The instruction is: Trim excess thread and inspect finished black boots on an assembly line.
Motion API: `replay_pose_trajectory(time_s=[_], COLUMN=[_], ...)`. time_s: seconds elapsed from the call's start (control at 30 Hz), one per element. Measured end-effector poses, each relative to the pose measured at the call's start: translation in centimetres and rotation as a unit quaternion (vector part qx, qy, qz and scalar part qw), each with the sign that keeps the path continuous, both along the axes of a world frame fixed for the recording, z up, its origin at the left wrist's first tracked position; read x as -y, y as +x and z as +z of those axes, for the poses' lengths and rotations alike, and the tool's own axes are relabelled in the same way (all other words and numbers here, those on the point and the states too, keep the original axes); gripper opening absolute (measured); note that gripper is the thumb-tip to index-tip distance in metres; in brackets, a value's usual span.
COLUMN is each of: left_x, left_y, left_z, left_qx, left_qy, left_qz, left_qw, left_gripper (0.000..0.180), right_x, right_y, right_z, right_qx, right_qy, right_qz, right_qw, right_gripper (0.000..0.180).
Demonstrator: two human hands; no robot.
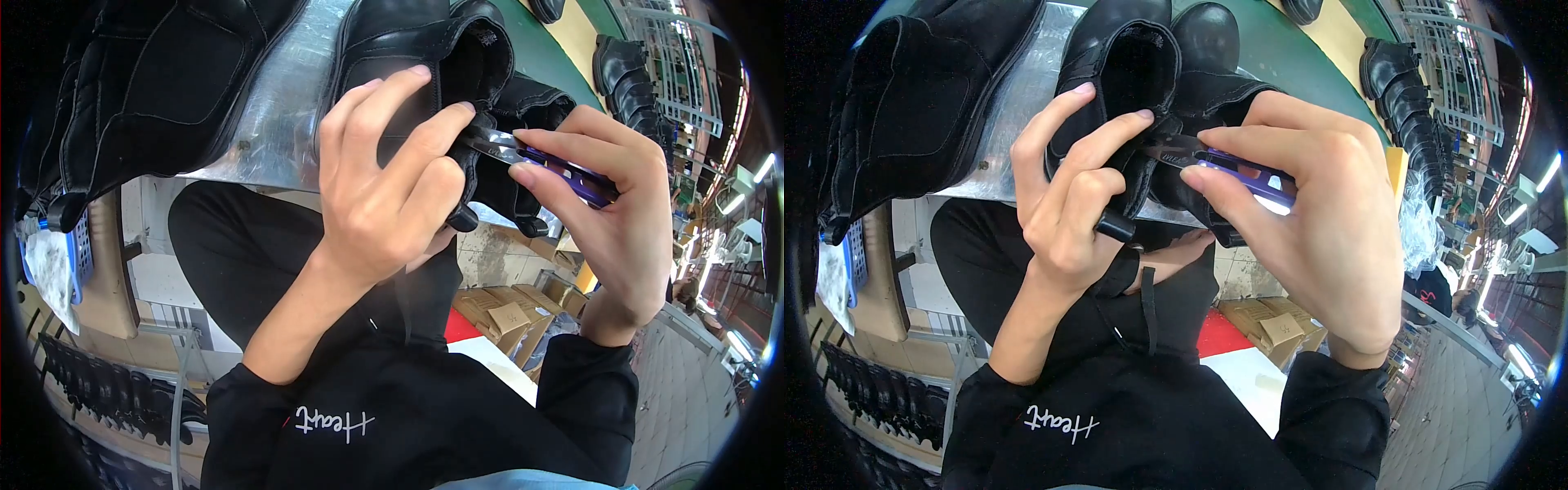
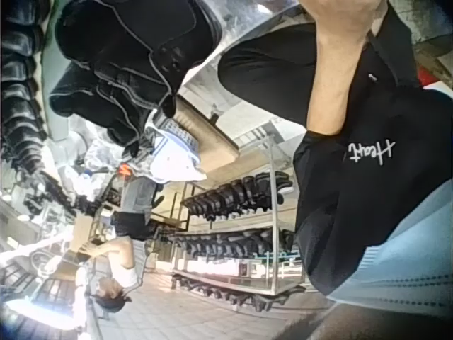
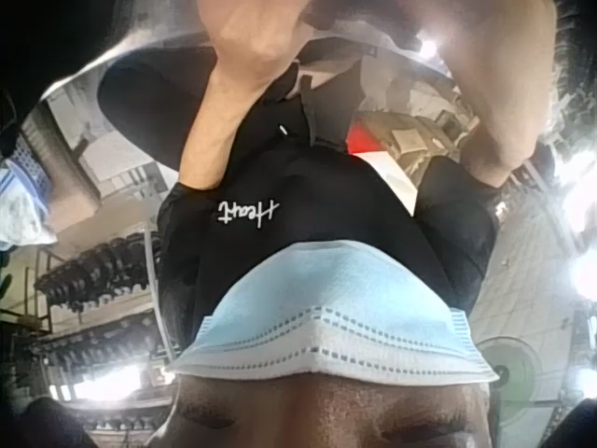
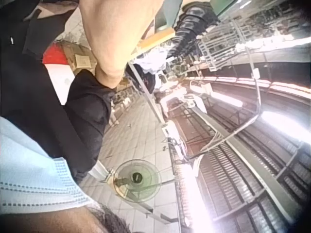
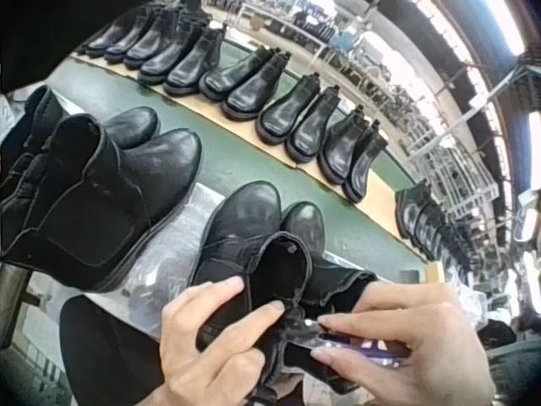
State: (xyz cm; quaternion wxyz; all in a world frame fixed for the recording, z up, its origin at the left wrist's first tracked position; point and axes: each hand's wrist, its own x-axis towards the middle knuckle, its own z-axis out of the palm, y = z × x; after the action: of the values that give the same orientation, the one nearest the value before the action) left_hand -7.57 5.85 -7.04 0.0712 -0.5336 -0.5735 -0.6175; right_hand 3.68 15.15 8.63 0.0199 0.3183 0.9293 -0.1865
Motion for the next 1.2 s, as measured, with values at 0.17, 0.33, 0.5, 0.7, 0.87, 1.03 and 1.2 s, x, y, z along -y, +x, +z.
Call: replay_pose_trajectory(time_s=[0.17,0.33,0.5,0.7,0.87,1.03,1.2], left_x=[-0.1,-0.3,-0.6,-0.7,-0.4,-0.6,-0.5], left_y=[0.0,0.3,0.8,0.6,0.1,0.0,0.2], left_z=[0.0,0.1,0.5,0.4,0.5,0.3,0.8], left_qx=[-0.056,-0.058,-0.034,-0.029,-0.036,-0.029,-0.011], left_qy=[-0.021,-0.021,-0.029,-0.019,-0.03,-0.026,-0.044], left_qz=[-0.019,-0.02,0.0,-0.027,-0.059,-0.064,-0.057], left_qw=[0.998,0.998,0.999,0.999,0.997,0.997,0.997], left_gripper=[0.049,0.048,0.015,0.017,0.049,0.037,0.035], right_x=[0.4,0.4,0.6,1.0,0.5,0.3,0.0], right_y=[0.3,0.8,1.5,1.9,1.9,1.7,1.7], right_z=[0.6,0.6,0.8,0.9,1.1,1.5,1.8], right_qx=[0.006,0.01,-0.01,-0.022,-0.009,0.0,0.012], right_qy=[0.004,0.016,0.005,0.004,0.0,-0.008,0.003], right_qz=[-0.022,-0.029,-0.047,-0.066,-0.046,-0.037,-0.013], right_qw=[1.0,0.999,0.999,0.998,0.999,0.999,1.0], right_gripper=[0.024,0.024,0.025,0.025,0.026,0.026,0.023])
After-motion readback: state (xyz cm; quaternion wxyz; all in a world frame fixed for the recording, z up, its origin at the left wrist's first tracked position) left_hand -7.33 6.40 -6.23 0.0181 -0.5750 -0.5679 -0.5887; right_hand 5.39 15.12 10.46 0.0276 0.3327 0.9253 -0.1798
